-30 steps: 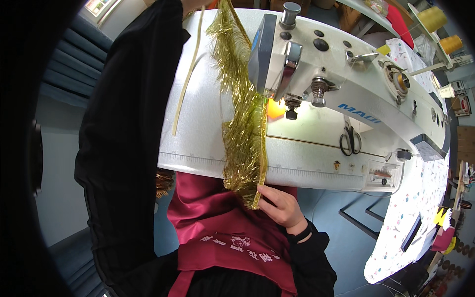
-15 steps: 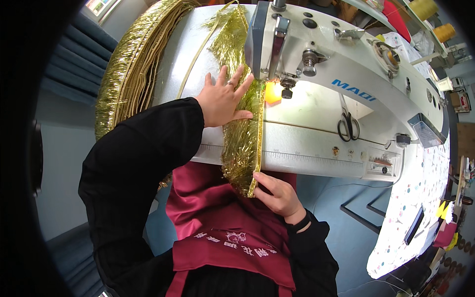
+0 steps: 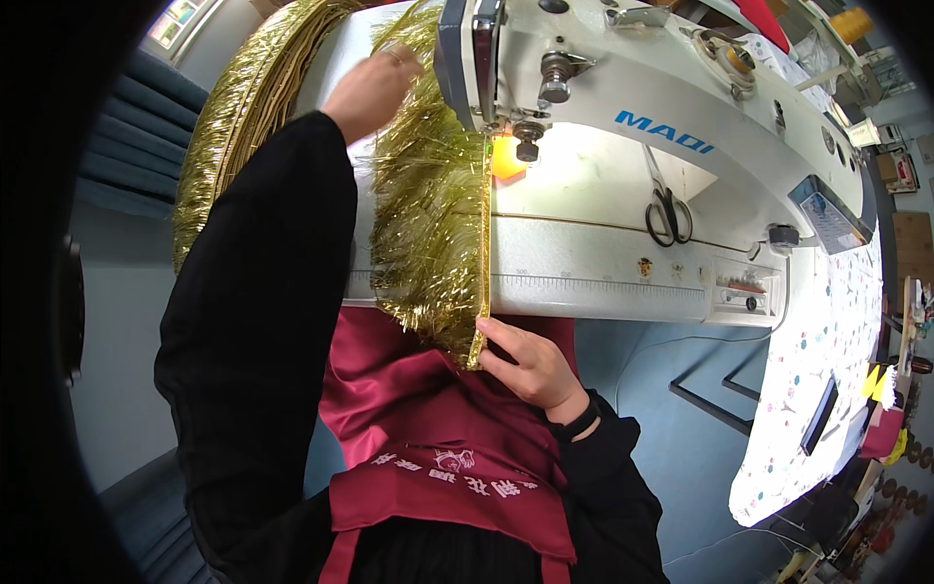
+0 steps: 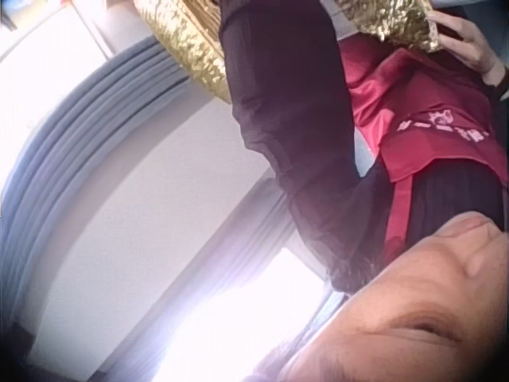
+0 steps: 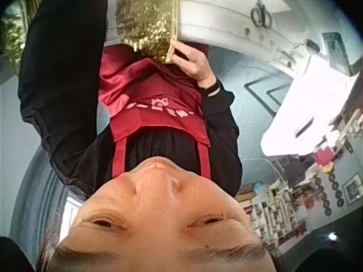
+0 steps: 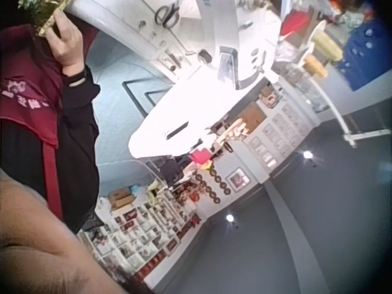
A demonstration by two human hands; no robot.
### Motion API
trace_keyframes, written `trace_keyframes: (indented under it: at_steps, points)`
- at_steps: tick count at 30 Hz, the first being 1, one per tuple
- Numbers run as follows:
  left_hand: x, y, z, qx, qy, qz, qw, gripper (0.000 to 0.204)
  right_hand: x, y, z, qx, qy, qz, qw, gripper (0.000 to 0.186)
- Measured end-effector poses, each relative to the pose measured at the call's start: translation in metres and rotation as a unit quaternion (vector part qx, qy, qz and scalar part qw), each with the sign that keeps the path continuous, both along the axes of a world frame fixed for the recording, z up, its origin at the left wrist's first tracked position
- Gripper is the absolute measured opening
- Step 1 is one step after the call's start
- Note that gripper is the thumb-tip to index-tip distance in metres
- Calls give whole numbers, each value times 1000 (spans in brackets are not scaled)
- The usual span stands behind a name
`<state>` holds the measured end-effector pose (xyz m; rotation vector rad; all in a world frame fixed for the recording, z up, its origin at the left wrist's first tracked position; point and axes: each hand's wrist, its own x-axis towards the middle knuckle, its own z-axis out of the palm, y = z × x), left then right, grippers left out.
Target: The person measures a gold tinsel trim with a tape measure, cuts it with scissors, and sews it using a sewing machine. They repeatedly align and stitch the trim, handling it with both hands throughout the process.
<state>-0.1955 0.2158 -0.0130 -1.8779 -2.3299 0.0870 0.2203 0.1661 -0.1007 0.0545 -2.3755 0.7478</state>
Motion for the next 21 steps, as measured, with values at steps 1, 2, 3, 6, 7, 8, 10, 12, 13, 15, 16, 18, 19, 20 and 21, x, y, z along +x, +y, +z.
trace_keyframes:
  at_steps: [1, 2, 3, 6, 7, 8, 10, 12, 13, 15, 16, 18, 19, 20, 21]
  points:
    - [18, -2, 0, -88, 35, -16, 995, 41, 0, 1, 0, -1, 3, 4, 1000, 16]
    - [34, -8, 1, -137, 74, -46, 987, 52, -1, 2, 0, -4, 2, 7, 1000, 15]
    - [50, -24, -1, -73, 77, -115, 988, 47, -1, 3, 0, -3, 7, 9, 1000, 16]
    - [79, -45, -3, -42, 95, -237, 966, 46, -1, 4, 1, -1, 11, 22, 1000, 21]
    - [81, -46, -3, -51, 104, -272, 955, 51, -1, 5, 1, 2, 13, 26, 1000, 23]
    - [80, -47, -3, -48, 107, -316, 941, 56, 0, 6, 2, 7, 15, 26, 1000, 25]
    - [74, -47, -7, -65, 72, -330, 939, 63, -2, 5, 2, -16, 31, 27, 999, 30]
    - [62, -51, -10, -80, 35, -340, 937, 64, 1, 7, 3, 13, 32, 24, 999, 29]
    - [52, -55, -10, -96, 54, -329, 938, 65, 2, 7, 3, 20, 27, 19, 999, 29]
    - [31, -70, -6, -120, 88, -305, 941, 70, 4, 5, 4, 28, 15, 11, 999, 29]
    - [20, -77, -1, -100, 107, -313, 938, 71, 5, 5, 5, 15, 20, 10, 1000, 28]
    - [6, -91, 14, -131, 40, -234, 963, 64, 2, 3, 5, -8, 24, 9, 1000, 27]
    - [4, -98, 24, -79, 30, -198, 977, 56, 2, 4, 6, -6, 37, 21, 999, 26]
    - [10, -105, 32, -77, 18, -122, 989, 50, 3, 5, 7, 5, 34, 22, 999, 27]
    - [24, -113, 37, 2, 16, -123, 992, 46, 3, 5, 7, 7, 36, 24, 999, 26]
